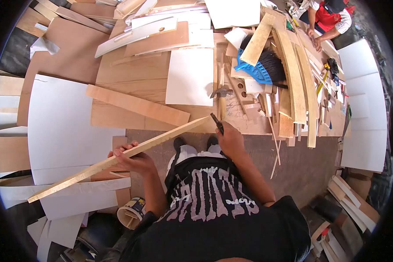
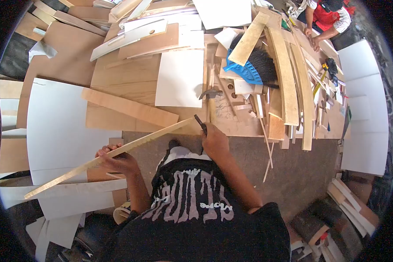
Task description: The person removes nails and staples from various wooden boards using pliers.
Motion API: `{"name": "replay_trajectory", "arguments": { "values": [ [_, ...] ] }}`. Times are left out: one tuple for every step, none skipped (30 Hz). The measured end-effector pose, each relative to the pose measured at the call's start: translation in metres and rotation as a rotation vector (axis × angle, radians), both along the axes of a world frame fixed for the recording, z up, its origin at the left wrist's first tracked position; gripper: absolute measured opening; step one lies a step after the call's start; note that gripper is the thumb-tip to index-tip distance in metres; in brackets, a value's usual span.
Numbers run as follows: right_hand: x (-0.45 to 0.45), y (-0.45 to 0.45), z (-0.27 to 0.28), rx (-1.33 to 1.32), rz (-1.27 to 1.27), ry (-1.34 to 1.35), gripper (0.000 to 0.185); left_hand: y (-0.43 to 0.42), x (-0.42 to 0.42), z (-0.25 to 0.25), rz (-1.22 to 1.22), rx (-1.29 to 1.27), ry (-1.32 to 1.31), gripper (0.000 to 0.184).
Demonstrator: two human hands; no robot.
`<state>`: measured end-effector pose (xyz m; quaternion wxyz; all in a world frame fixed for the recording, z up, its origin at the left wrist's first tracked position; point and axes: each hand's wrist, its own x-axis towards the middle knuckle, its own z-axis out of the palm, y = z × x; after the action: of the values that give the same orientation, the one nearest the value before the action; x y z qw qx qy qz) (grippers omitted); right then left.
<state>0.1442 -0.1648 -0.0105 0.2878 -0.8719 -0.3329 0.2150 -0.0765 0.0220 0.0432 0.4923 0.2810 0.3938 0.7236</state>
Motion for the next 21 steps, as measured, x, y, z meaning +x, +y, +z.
{"name": "replay_trajectory", "arguments": {
  "values": [
    [-0.005,0.005,0.002,0.02,0.001,0.008,0.033,0.004,-0.002,0.001,-0.003,-0.003,-0.001,0.043],
    [-0.009,0.009,0.001,0.018,-0.001,0.007,0.033,0.008,-0.005,0.002,-0.003,0.0,0.0,0.044],
    [-0.013,0.012,0.0,0.023,0.01,-0.004,0.033,0.012,-0.008,0.002,-0.004,0.004,0.002,0.045],
    [-0.018,0.015,-0.001,0.028,0.02,-0.015,0.033,0.016,-0.012,0.001,-0.006,0.002,0.001,0.045],
    [-0.023,0.019,0.0,0.026,0.018,-0.015,0.033,0.02,-0.016,-0.001,-0.009,0.005,-0.009,0.045],
    [-0.029,0.023,0.001,0.019,-0.003,-0.035,0.032,0.025,-0.019,-0.003,-0.013,0.008,-0.02,0.045],
    [-0.034,0.027,0.002,0.012,-0.024,-0.054,0.032,0.029,-0.023,-0.004,-0.017,0.005,-0.022,0.045],
    [-0.037,0.03,0.0,0.01,-0.027,-0.056,0.032,0.033,-0.026,-0.005,-0.028,0.016,-0.018,0.043],
    [-0.041,0.033,-0.003,0.027,-0.023,-0.098,0.032,0.037,-0.029,-0.006,-0.039,0.026,-0.013,0.04],
    [-0.044,0.037,-0.005,0.044,-0.019,-0.14,0.031,0.041,-0.031,-0.006,-0.044,0.027,-0.016,0.04],
    [-0.048,0.04,-0.006,0.045,-0.026,-0.143,0.031,0.046,-0.033,-0.006,-0.044,0.028,-0.012,0.037],
    [-0.052,0.043,-0.007,0.05,-0.022,-0.195,0.031,0.05,-0.034,-0.005,-0.045,0.029,-0.007,0.035],
    [-0.055,0.045,-0.007,0.054,-0.018,-0.249,0.031,0.056,-0.038,-0.007,-0.053,0.029,-0.01,0.035],
    [-0.057,0.048,-0.007,0.054,-0.025,-0.252,0.031,0.063,-0.044,-0.01,-0.052,-0.011,-0.008,0.035],
    [-0.06,0.051,-0.006,0.096,-0.032,-0.288,0.03,0.068,-0.048,-0.01,-0.051,-0.051,-0.005,0.036],
    [-0.063,0.054,-0.006,0.138,-0.038,-0.323,0.029,0.073,-0.051,-0.009,-0.057,-0.051,-0.005,0.036],
    [-0.066,0.057,-0.005,0.137,-0.046,-0.324,0.029,0.078,-0.053,-0.007,-0.048,-0.062,-0.004,0.038],
    [-0.069,0.06,-0.003,0.177,-0.054,-0.319,0.031,0.084,-0.053,-0.003,-0.041,-0.073,-0.005,0.04],
    [-0.071,0.062,-0.003,0.218,-0.063,-0.315,0.033,0.089,-0.052,0.001,-0.052,-0.071,-0.005,0.04],
    [-0.073,0.065,-0.003,0.219,-0.076,-0.317,0.033,0.093,-0.049,0.006,0.008,-0.1,0.022,0.04],
    [-0.073,0.068,-0.005,0.248,-0.07,-0.355,0.034,0.098,-0.048,0.008,0.067,-0.127,0.051,0.04]
  ]
}}
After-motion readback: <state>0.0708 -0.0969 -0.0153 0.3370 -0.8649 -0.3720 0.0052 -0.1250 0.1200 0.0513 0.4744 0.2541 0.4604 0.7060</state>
